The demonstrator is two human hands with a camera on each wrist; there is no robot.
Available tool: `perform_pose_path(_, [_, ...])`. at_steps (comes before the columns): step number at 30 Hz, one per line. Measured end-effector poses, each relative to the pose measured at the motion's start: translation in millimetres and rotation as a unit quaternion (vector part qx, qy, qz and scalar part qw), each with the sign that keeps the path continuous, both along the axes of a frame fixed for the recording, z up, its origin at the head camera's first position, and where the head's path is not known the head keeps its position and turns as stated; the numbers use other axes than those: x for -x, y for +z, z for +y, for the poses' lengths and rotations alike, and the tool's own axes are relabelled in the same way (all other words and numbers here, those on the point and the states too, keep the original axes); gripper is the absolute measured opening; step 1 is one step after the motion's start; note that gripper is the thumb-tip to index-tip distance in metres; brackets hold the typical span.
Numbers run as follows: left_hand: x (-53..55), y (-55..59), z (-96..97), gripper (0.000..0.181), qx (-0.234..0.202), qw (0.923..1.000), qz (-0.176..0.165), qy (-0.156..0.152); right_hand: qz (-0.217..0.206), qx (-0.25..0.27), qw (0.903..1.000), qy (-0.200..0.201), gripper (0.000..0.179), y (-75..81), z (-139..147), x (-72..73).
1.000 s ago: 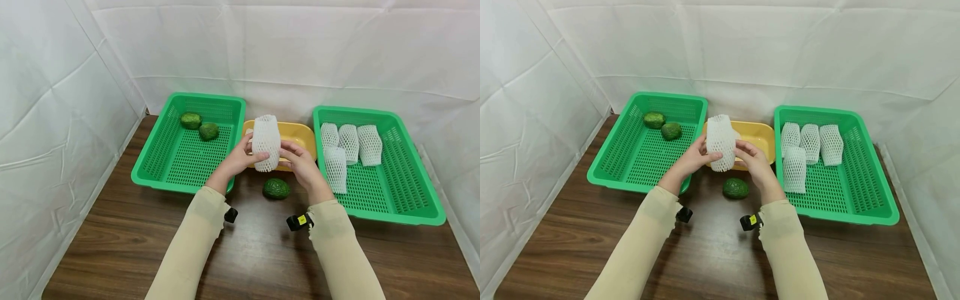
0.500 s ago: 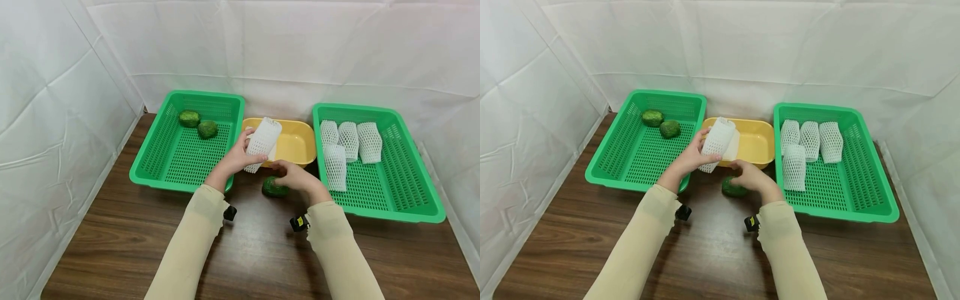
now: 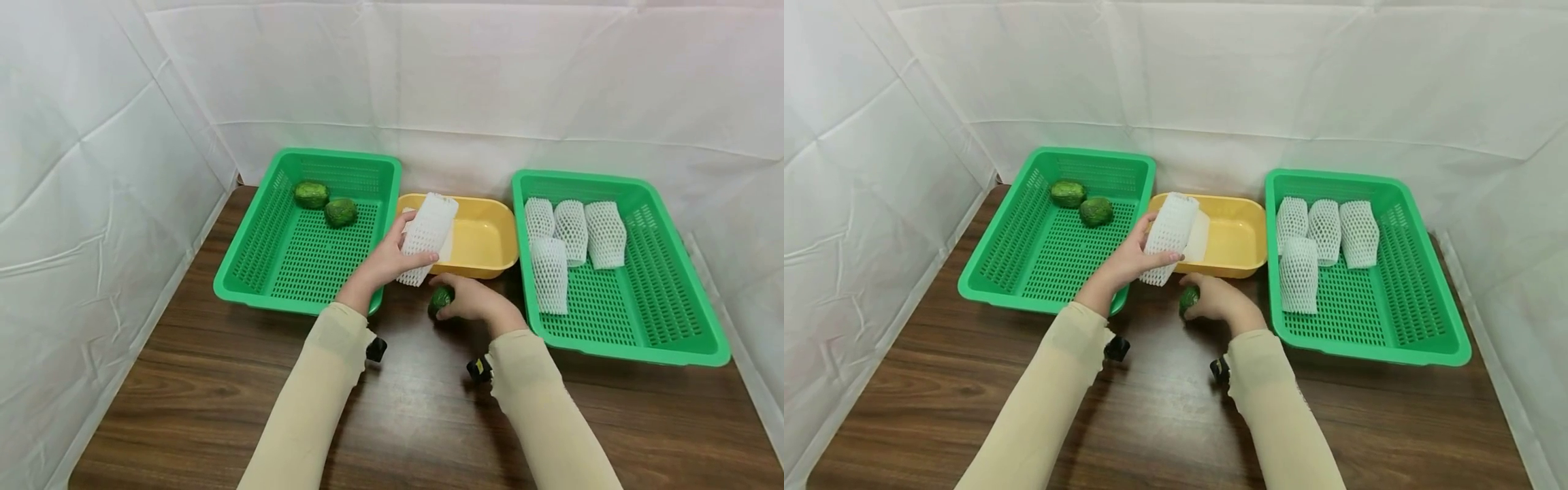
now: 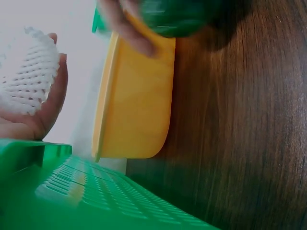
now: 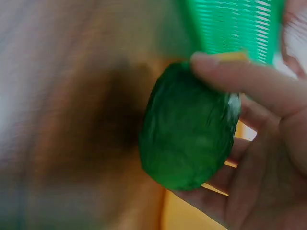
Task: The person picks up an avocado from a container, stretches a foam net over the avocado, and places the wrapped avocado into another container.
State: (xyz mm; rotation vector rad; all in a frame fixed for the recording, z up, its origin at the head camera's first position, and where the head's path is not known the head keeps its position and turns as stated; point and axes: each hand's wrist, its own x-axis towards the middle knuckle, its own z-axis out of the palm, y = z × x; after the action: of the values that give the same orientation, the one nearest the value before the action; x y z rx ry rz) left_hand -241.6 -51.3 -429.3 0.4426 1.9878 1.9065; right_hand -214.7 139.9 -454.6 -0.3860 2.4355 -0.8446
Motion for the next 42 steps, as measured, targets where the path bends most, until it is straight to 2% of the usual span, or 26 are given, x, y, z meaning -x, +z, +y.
perform_pose_path(3, [-0.3, 0.3, -0.4, 0.083, -0.002, 1.0, 0.006, -0.003, -0.005, 0.038, 0.9988, -0.03, 0.056, 21.3, 7, 4.7])
perform_pose_path(5, [-0.4, 0.2, -0.6, 0.082, -0.004, 0.9999, 0.015, -0.006, 0.005, 0.059, 0.9956, -0.073, 0.054, 39.4, 13, 8.3])
perform_pose_path(6, [-0.4, 0.2, -0.6, 0.08, -0.003, 0.9997, 0.023, -0.007, 0.023, 0.059, 0.9934, -0.096, 0.053, 48.4, 15, 10.1])
perform_pose_path(8, [-0.1, -0.7, -0.6, 0.075, 0.0, 0.9992, 0.038, -0.009, 0.069, 0.061, 0.9825, -0.162, 0.053, 64.2, 20, 13.2])
perform_pose_path(9, [0.0, -0.9, -0.7, 0.073, 0.001, 0.999, 0.044, -0.01, 0.09, 0.078, 0.9723, -0.201, 0.053, 71.1, 22, 14.6])
perform_pose_path(10, [0.1, -1.2, -0.7, 0.07, 0.0, 0.9988, 0.048, -0.011, 0.108, 0.112, 0.9576, -0.243, 0.052, 77.0, 23, 15.9])
perform_pose_path(11, [0.0, -1.4, -0.8, 0.068, 0.0, 0.9987, 0.049, -0.013, 0.128, 0.16, 0.9377, -0.281, 0.051, 82.0, 22, 17.1])
perform_pose_path(12, [-0.1, -1.6, -0.6, 0.067, 0.0, 0.9987, 0.049, -0.015, 0.157, 0.21, 0.9143, -0.309, 0.049, 85.9, 22, 18.1])
perform_pose_path(13, [-0.2, -1.7, -0.7, 0.067, -0.001, 0.9988, 0.047, -0.017, 0.18, 0.268, 0.8869, -0.33, 0.048, 88.3, 21, 19.1])
perform_pose_path(14, [-0.3, -1.9, -0.8, 0.067, -0.001, 0.9989, 0.044, -0.018, 0.198, 0.331, 0.8587, -0.337, 0.047, 90.2, 19, 20.0])
perform_pose_path(16, [-0.3, -2.4, -0.6, 0.068, -0.002, 0.9989, 0.041, -0.021, 0.22, 0.439, 0.8084, -0.325, 0.043, 92.3, 15, 21.5])
perform_pose_path(17, [-0.3, -2.5, -0.4, 0.069, 0.0, 0.9989, 0.04, -0.022, 0.224, 0.477, 0.79, -0.313, 0.041, 92.9, 13, 21.7])
perform_pose_path(19, [0.1, -3.0, 0.1, 0.069, 0.003, 0.9989, 0.041, -0.022, 0.222, 0.52, 0.7707, -0.294, 0.039, 92.9, 10, 21.8])
perform_pose_path(21, [0.8, -3.2, 0.8, 0.07, 0.004, 0.9989, 0.042, -0.022, 0.215, 0.539, 0.7652, -0.28, 0.037, 92.7, 8, 22.0])
perform_pose_path(22, [1.1, -3.3, 1.0, 0.071, 0.006, 0.9989, 0.041, -0.022, 0.213, 0.542, 0.7655, -0.273, 0.036, 92.4, 7, 22.0])
perform_pose_path(28, [1.5, -2.9, 0.5, 0.071, 0.005, 0.999, 0.038, -0.024, 0.214, 0.538, 0.7782, -0.243, 0.037, 90.4, 4, 22.7])
perform_pose_path(34, [2.1, -3.4, 0.2, 0.07, 0.009, 0.9989, 0.039, -0.024, 0.213, 0.529, 0.7822, -0.251, 0.035, 89.4, 3, 22.4])
perform_pose_path(42, [2.2, -3.4, 0.0, 0.07, 0.027, 0.9976, 0.061, -0.017, 0.209, 0.52, 0.7863, -0.26, 0.032, 88.4, 1, 22.4])
